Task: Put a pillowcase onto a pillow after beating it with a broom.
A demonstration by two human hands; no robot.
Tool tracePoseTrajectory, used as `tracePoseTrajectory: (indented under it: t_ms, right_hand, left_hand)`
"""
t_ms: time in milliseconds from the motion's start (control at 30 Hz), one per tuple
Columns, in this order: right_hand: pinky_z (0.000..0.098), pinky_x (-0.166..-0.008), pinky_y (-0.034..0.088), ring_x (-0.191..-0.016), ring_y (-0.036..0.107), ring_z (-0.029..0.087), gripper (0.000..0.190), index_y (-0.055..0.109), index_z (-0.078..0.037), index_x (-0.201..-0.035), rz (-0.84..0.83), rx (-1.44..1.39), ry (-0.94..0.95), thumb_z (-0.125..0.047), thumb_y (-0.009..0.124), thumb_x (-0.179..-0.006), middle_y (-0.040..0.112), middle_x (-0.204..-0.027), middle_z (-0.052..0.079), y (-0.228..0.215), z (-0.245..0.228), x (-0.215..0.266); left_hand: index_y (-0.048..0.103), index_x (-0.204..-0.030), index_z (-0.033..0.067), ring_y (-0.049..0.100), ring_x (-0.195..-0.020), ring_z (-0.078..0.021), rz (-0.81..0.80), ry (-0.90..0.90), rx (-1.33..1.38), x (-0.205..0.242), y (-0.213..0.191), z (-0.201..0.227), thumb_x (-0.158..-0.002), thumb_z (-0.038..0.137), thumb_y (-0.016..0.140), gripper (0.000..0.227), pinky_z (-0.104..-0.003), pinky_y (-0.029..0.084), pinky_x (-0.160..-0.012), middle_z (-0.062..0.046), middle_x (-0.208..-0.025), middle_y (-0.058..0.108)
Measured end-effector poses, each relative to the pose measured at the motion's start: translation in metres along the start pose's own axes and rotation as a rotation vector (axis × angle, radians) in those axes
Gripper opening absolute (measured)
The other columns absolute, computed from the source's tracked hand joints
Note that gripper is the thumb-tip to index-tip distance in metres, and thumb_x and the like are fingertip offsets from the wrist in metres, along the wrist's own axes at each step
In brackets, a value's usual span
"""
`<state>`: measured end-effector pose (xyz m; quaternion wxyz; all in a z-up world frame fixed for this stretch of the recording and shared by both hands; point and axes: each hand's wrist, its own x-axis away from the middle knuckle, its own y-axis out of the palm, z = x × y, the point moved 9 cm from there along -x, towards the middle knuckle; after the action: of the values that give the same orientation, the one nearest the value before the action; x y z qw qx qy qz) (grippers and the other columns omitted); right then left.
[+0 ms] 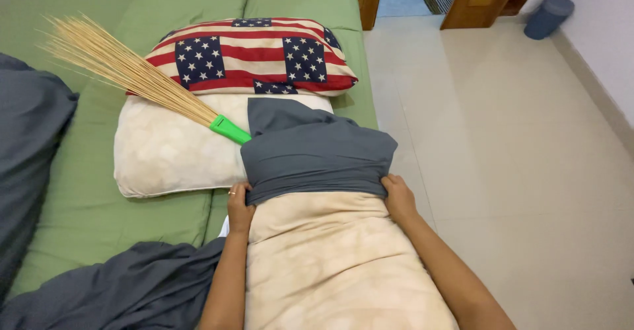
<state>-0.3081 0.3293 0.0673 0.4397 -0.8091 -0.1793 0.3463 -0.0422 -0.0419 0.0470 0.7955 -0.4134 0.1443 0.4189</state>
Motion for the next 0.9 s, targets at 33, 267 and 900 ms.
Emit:
tracePoseTrajectory:
  t_ms: [33, 267, 900]
  right_hand:
    - [0.0445, -0.086, 0.054, -0.109, 0.060, 0.034, 0.040, 0.067, -0.006, -0.107, -0.059, 0.004, 0.012, 0.010, 0.063, -0.071, 0.066, -0.115, 0.010, -0.001, 0.000, 0.009]
    - [0.0415, -0.088, 0.054, -0.107, 0.059, 0.030, 0.022, 0.069, -0.006, -0.096, -0.405, 0.010, -0.037, 0.002, 0.068, -0.075, 0.065, -0.105, 0.006, -0.055, -0.037, 0.071]
    - [0.0410, -0.085, 0.050, -0.099, 0.061, 0.034, 0.020, 0.065, -0.003, -0.101, -0.182, -0.369, -0.449, 0.000, 0.062, -0.081, 0.065, -0.100, 0.013, -0.049, -0.204, 0.002]
  left_hand:
    - [0.057, -0.099, 0.0012, 0.057, -0.102, -0.0423, 0.002, 0.008, 0.021, 0.006, -0.003, 0.004, -0.059, -0.016, 0.059, 0.044, -0.046, 0.046, -0.090, -0.019, -0.102, 0.060]
    - [0.061, -0.096, 0.0005, 0.060, -0.100, -0.0408, -0.075, -0.050, -0.006, 0.060, -0.034, 0.043, -0.061, -0.013, 0.063, 0.037, -0.046, 0.047, -0.087, -0.018, -0.099, 0.064]
    - [0.057, -0.085, 0.0019, 0.055, -0.094, -0.0396, -0.056, 0.040, -0.135, 0.030, -0.069, 0.183, -0.066, 0.012, 0.071, 0.025, -0.051, 0.040, -0.086, -0.016, -0.091, 0.059]
